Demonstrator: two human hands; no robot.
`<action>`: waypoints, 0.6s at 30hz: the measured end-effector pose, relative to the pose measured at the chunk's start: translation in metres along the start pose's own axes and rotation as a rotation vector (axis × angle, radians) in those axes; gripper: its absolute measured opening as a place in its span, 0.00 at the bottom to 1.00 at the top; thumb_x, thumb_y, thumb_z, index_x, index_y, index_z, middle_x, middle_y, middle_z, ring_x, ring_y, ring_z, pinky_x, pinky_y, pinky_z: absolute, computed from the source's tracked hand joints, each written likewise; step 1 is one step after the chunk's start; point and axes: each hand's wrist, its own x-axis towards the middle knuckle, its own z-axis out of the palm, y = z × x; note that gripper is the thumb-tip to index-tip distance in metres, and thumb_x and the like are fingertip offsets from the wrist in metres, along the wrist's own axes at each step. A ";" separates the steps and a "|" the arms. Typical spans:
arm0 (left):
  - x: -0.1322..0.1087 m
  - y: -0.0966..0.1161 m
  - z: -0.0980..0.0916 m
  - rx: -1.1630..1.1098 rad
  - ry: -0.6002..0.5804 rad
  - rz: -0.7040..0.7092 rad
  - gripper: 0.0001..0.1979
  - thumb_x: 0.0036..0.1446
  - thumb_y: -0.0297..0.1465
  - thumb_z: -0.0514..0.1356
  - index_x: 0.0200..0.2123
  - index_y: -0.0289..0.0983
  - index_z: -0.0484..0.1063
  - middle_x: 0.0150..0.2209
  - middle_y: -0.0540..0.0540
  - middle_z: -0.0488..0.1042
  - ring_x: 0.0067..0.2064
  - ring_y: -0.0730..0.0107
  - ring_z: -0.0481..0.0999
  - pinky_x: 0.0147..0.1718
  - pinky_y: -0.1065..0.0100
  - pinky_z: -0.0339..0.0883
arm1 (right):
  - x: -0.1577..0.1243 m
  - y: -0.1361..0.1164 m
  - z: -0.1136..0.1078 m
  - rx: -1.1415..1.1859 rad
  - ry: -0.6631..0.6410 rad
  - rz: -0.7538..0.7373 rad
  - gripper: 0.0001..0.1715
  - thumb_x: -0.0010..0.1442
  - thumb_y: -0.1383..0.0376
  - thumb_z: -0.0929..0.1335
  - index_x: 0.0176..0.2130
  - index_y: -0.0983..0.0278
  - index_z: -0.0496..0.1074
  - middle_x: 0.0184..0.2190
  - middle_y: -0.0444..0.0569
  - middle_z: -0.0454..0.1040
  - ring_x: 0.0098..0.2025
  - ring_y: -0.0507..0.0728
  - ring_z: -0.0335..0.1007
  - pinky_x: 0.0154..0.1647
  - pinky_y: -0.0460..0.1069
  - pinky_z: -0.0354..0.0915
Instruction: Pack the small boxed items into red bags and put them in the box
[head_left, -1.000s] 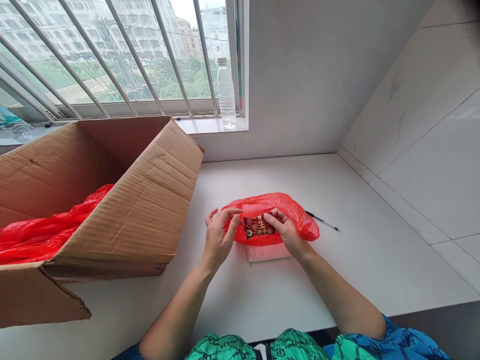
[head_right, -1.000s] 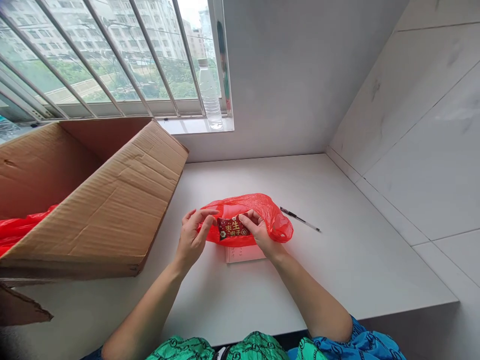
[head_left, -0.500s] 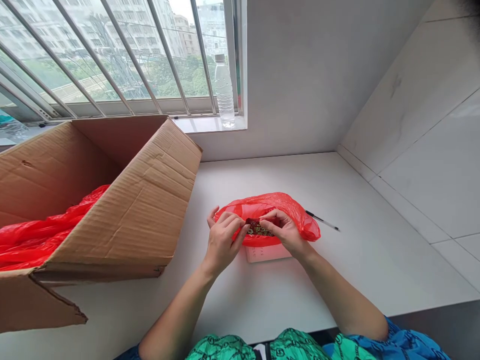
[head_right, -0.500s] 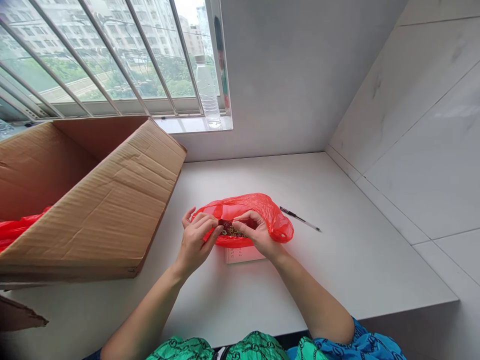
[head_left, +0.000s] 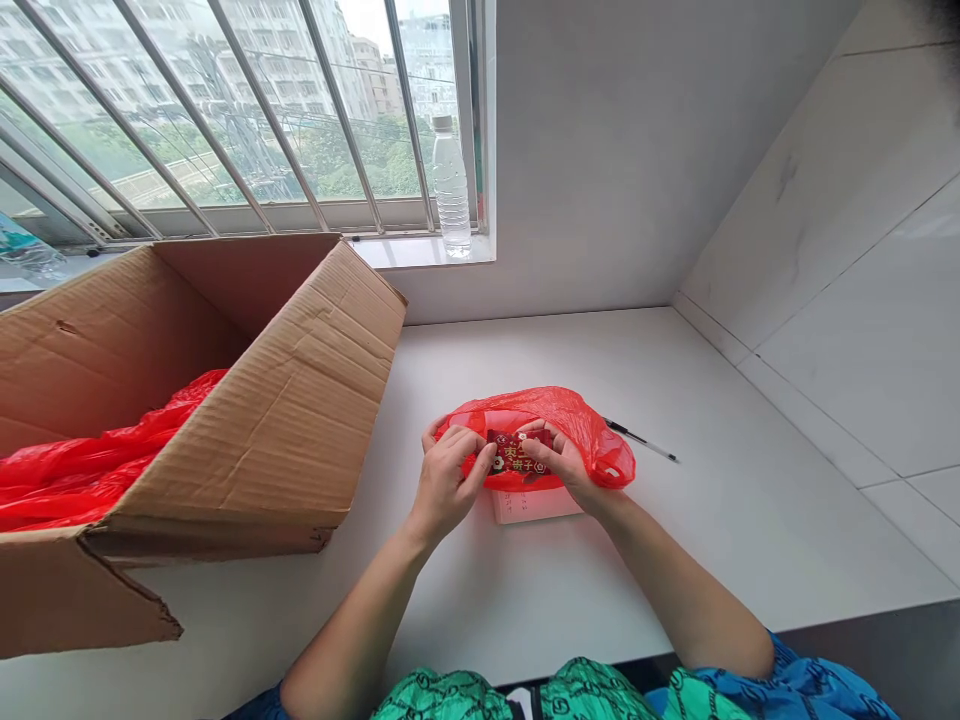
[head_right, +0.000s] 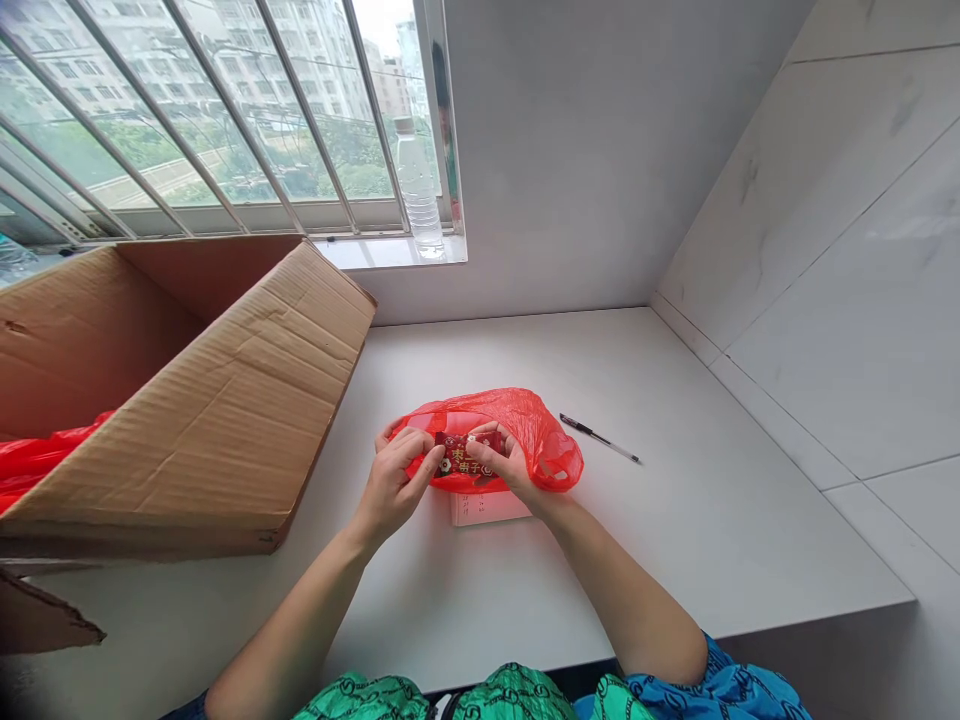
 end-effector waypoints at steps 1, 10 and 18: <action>0.000 -0.001 0.000 -0.002 -0.002 -0.006 0.16 0.68 0.35 0.51 0.26 0.39 0.61 0.25 0.54 0.68 0.31 0.72 0.69 0.61 0.57 0.51 | 0.000 0.000 0.000 -0.006 0.001 -0.009 0.20 0.54 0.49 0.74 0.38 0.59 0.71 0.33 0.43 0.74 0.35 0.54 0.72 0.36 0.50 0.71; 0.000 -0.001 0.002 0.012 -0.007 -0.013 0.16 0.68 0.36 0.51 0.26 0.38 0.63 0.25 0.54 0.67 0.31 0.72 0.69 0.61 0.56 0.50 | 0.004 0.009 0.000 0.001 -0.001 -0.045 0.19 0.55 0.51 0.74 0.38 0.60 0.70 0.31 0.42 0.74 0.32 0.52 0.72 0.36 0.51 0.72; 0.000 -0.003 -0.004 0.260 -0.056 0.128 0.13 0.67 0.33 0.53 0.32 0.43 0.75 0.30 0.53 0.78 0.42 0.65 0.75 0.66 0.46 0.35 | -0.003 -0.009 -0.018 -0.419 0.294 -0.215 0.16 0.61 0.52 0.70 0.45 0.56 0.75 0.45 0.49 0.78 0.49 0.61 0.74 0.55 0.58 0.67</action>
